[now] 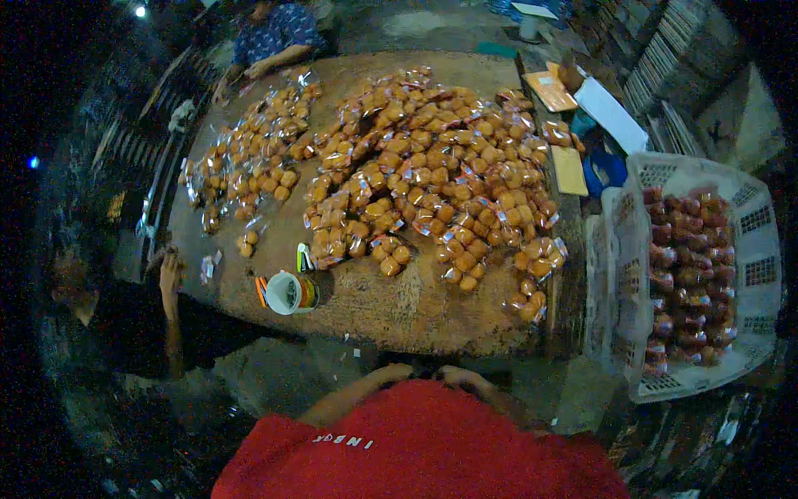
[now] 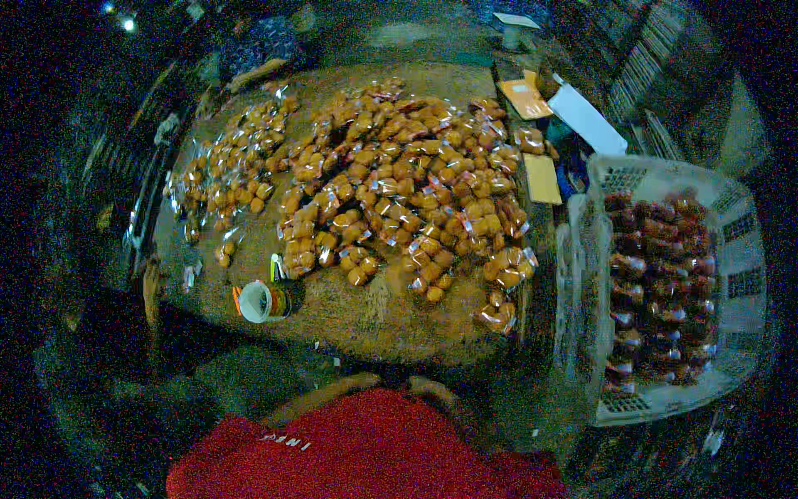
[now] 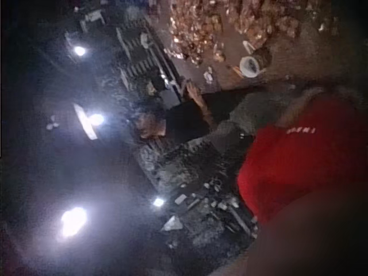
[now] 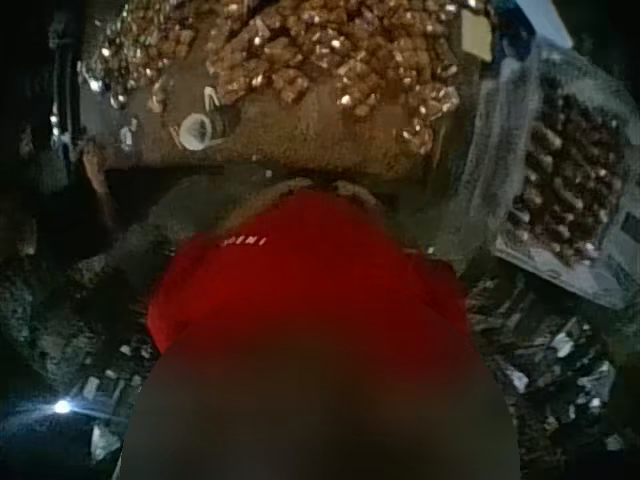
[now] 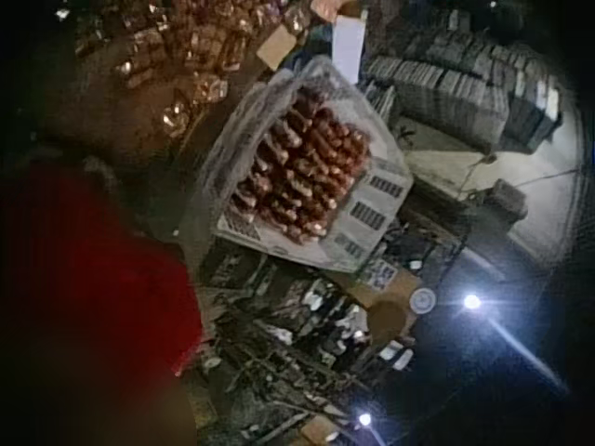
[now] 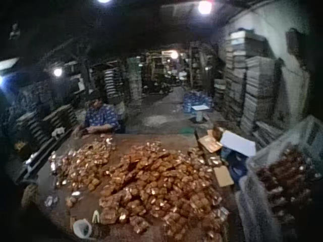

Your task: The person sorts individually wrapped baked goods from a large pile on a table into a white plastic crate. They repeatedly gather handfuls of the packaged items and place them into the crate.

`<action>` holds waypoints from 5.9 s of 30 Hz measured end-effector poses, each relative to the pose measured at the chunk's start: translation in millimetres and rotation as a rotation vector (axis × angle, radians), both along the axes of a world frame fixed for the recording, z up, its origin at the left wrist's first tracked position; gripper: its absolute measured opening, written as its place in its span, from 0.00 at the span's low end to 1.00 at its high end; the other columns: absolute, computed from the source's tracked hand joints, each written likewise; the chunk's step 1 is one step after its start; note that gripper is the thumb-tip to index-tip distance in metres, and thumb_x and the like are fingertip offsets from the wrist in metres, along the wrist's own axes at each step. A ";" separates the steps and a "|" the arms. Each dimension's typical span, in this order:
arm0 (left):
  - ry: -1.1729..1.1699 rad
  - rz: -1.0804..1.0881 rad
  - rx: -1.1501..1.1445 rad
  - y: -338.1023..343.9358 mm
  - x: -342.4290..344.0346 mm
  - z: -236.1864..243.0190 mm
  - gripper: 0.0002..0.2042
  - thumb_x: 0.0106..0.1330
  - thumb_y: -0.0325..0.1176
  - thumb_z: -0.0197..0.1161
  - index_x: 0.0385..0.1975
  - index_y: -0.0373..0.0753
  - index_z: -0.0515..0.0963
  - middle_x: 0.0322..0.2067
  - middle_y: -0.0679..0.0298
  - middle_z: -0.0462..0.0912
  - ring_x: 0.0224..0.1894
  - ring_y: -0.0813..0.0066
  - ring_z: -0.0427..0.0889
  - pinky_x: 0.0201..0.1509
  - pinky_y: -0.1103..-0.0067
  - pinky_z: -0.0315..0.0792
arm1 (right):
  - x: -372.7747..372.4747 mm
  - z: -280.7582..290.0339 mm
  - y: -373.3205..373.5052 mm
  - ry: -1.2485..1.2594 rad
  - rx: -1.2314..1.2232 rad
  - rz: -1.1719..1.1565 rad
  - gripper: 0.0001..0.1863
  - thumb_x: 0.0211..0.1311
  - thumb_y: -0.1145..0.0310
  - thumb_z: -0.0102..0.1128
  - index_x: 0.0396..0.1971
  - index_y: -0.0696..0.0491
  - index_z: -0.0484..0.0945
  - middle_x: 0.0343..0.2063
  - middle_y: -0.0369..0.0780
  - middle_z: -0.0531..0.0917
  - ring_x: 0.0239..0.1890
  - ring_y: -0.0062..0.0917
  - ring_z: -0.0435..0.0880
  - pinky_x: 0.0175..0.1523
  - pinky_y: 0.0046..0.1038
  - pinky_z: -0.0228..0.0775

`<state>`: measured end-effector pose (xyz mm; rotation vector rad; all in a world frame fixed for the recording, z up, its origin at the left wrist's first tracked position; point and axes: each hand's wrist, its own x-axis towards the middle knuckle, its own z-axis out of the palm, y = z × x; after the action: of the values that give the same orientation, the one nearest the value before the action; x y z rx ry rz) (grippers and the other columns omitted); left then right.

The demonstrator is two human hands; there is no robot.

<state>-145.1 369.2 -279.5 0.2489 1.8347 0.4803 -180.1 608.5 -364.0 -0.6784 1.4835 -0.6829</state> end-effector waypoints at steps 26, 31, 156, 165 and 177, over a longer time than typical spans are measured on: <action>-0.077 0.280 0.836 -158.5 -21.1 -6.7 0.18 0.62 0.40 0.72 0.50 0.41 0.82 0.36 0.67 0.86 0.35 0.75 0.80 0.35 0.74 0.78 | -84.8 219.6 -125.1 -0.148 -0.034 -0.080 0.21 0.77 0.54 0.53 0.55 0.56 0.77 0.52 0.39 0.83 0.57 0.24 0.77 0.64 0.33 0.69; -0.395 0.470 0.726 -170.9 -26.3 -35.0 0.22 0.64 0.44 0.70 0.55 0.42 0.79 0.46 0.67 0.84 0.43 0.76 0.79 0.38 0.73 0.78 | -84.7 243.3 -151.3 -0.278 0.162 -0.755 0.21 0.73 0.59 0.58 0.58 0.55 0.78 0.54 0.39 0.83 0.55 0.27 0.79 0.64 0.32 0.68; 0.263 0.636 -0.088 -225.5 72.3 111.4 0.19 0.73 0.45 0.57 0.36 0.32 0.82 0.34 0.44 0.84 0.40 0.47 0.84 0.45 0.58 0.76 | -45.2 186.1 3.6 0.422 0.401 0.014 0.17 0.67 0.65 0.61 0.50 0.58 0.78 0.48 0.50 0.83 0.44 0.42 0.84 0.49 0.40 0.76; 0.751 0.838 0.186 -270.3 -69.9 197.8 0.18 0.70 0.47 0.61 0.34 0.36 0.79 0.30 0.46 0.83 0.37 0.44 0.83 0.43 0.55 0.74 | -278.6 225.6 -350.3 1.361 -0.264 -0.160 0.29 0.66 0.56 0.62 0.65 0.48 0.70 0.67 0.47 0.68 0.72 0.51 0.58 0.71 0.47 0.60; 0.722 0.601 -0.041 -274.1 -240.2 107.2 0.31 0.61 0.30 0.62 0.67 0.36 0.65 0.69 0.42 0.61 0.63 0.40 0.72 0.61 0.55 0.73 | -373.3 207.7 -450.9 1.394 -0.295 -0.148 0.30 0.61 0.52 0.65 0.60 0.52 0.75 0.55 0.49 0.73 0.58 0.45 0.71 0.63 0.48 0.63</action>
<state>-385.2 95.1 -172.3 -0.2035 2.6337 0.8384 -553.4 157.6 -156.2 -1.4311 2.7405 -0.5217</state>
